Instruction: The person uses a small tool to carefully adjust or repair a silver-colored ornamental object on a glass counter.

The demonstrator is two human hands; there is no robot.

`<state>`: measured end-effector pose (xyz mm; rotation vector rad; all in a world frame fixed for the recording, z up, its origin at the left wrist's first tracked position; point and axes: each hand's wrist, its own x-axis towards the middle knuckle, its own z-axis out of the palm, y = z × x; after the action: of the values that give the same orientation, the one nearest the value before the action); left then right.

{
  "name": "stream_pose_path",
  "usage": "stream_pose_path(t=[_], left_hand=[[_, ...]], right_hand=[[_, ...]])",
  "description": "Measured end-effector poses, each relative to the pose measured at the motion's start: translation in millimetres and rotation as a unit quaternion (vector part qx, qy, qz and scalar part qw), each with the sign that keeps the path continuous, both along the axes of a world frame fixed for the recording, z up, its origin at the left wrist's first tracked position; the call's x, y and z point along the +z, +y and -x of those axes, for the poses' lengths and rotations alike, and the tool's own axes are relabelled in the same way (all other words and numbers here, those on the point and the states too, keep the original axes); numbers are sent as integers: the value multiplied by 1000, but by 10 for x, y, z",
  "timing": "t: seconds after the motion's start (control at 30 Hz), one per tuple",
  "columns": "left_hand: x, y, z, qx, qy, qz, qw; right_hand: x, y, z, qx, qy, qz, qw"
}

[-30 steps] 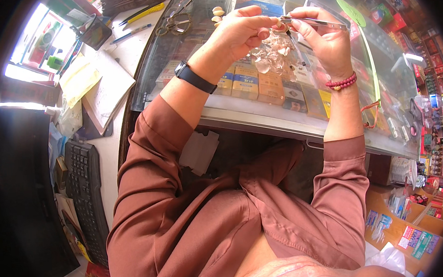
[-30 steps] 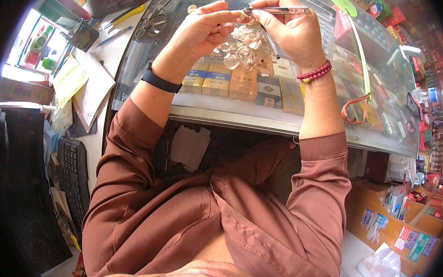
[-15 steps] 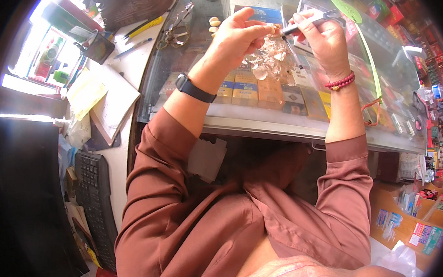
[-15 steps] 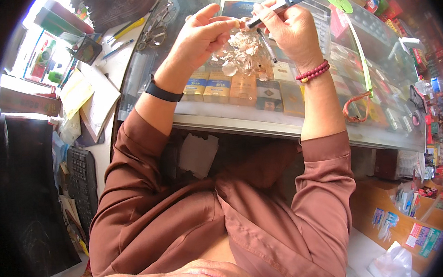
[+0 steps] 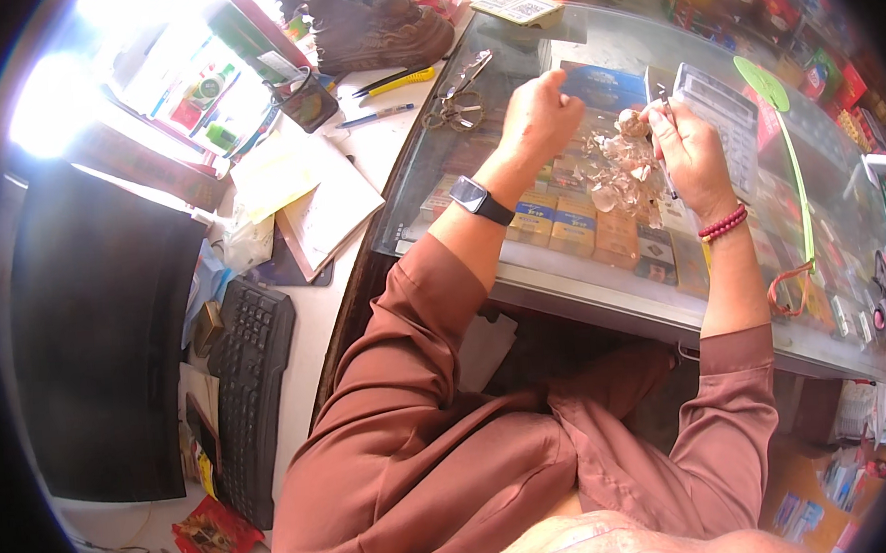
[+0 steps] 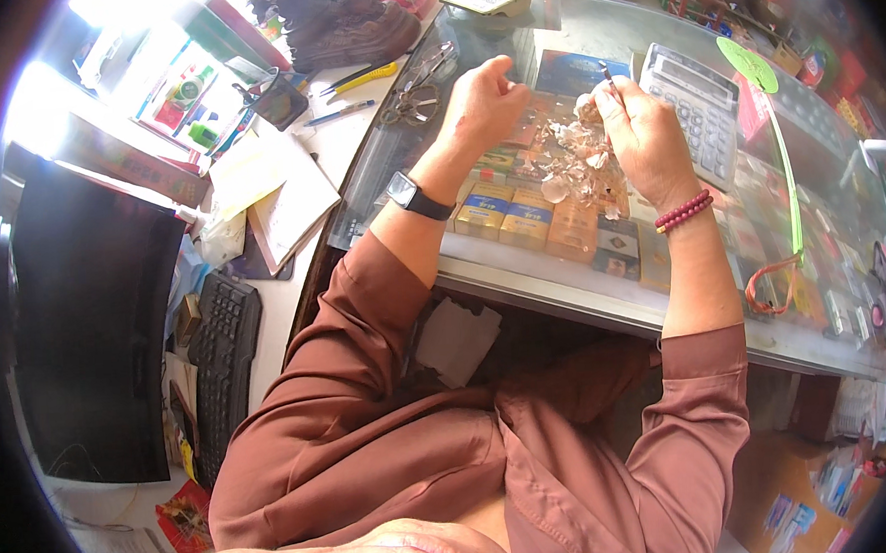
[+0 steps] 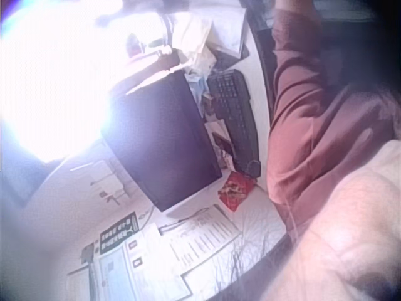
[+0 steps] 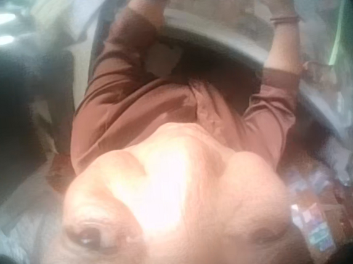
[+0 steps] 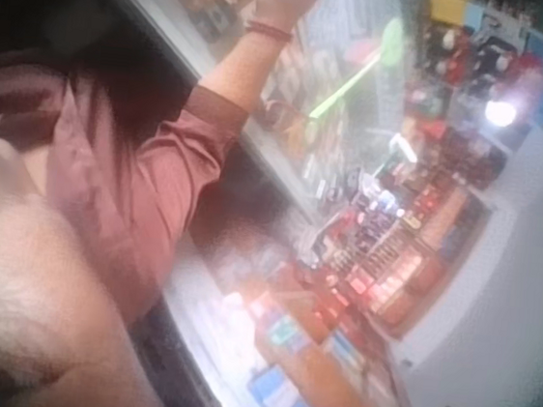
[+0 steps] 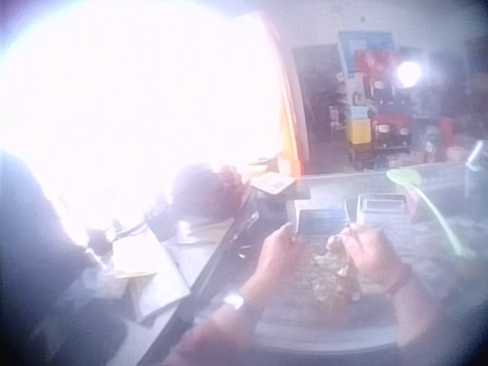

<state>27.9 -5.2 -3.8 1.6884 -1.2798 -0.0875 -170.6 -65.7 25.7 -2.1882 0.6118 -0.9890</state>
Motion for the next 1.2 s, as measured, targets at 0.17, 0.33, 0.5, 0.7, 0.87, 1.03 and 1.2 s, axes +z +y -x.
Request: stream_pose_path(t=[0.17,0.33,0.5,0.7,0.87,1.03,1.2], left_hand=[[-108,-15,-286,117,-157,-84,977],[-45,13,-313,156,-100,-165,969],[65,-14,-165,54,82,-37,995],[78,36,203,-180,530,-8,829],[-2,10,309,-214,650,-57,727],[67,76,434,-281,637,-40,716],[11,32,425,-318,689,34,651]], right_hand=[[-33,-5,-22,-10,26,61,998],[-32,10,-33,-12,59,58,997],[1,80,-50,6,20,28,999],[50,265,-128,45,3,-45,998],[-17,419,-250,19,31,54,998],[-69,424,-258,-19,30,88,995],[-123,307,-282,-46,17,220,974]])
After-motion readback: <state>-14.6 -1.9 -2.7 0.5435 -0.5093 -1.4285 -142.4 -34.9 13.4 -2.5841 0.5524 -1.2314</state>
